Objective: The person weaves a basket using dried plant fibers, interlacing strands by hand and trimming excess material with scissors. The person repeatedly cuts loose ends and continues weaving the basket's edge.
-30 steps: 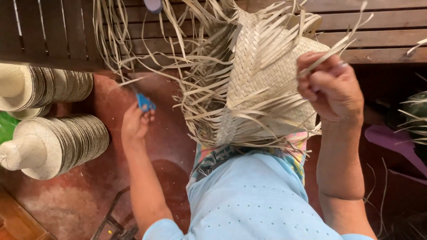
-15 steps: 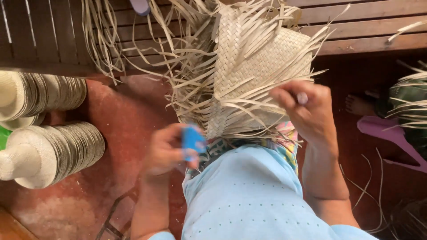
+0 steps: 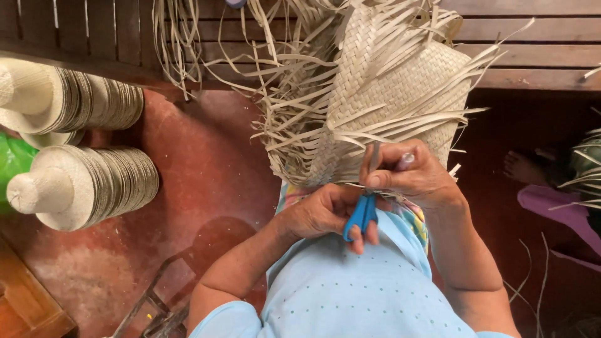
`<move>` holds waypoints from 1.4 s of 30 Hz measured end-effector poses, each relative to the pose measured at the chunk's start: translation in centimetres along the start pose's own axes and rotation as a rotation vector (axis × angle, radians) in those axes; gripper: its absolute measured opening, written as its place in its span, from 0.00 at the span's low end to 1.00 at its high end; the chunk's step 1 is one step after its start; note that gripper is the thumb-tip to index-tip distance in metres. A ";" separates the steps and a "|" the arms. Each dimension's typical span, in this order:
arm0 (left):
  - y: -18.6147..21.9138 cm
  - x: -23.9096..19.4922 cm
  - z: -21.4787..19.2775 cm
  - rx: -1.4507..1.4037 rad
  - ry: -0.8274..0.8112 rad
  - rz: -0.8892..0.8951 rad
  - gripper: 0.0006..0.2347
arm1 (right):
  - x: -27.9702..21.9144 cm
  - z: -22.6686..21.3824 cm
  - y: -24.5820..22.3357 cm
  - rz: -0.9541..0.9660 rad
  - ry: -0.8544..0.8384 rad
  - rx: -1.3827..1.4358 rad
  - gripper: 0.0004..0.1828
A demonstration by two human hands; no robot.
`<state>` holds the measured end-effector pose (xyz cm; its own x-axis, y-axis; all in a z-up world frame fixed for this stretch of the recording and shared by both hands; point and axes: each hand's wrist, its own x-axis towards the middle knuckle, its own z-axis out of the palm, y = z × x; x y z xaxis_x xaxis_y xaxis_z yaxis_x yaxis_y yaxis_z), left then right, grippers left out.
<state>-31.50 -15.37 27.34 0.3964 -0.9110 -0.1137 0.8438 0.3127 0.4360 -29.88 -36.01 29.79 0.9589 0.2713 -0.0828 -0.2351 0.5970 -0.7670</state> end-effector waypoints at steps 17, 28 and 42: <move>5.3 -4.5 -3.5 0.118 0.357 0.512 0.21 | 7.2 -4.1 1.6 0.216 0.503 0.034 0.08; 12.2 -0.2 0.8 1.731 0.644 0.040 0.14 | 2.7 -6.7 -1.1 -0.047 0.669 -0.251 0.09; 14.3 9.3 3.3 2.572 -0.070 -0.468 0.10 | 0.9 -5.5 -2.4 -0.155 0.668 -0.248 0.11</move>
<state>-16.98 -20.21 35.41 0.3688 -0.8142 -0.4484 -0.8943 -0.4424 0.0678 -27.59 -41.33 28.02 0.8892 -0.3682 -0.2716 -0.1220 0.3814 -0.9163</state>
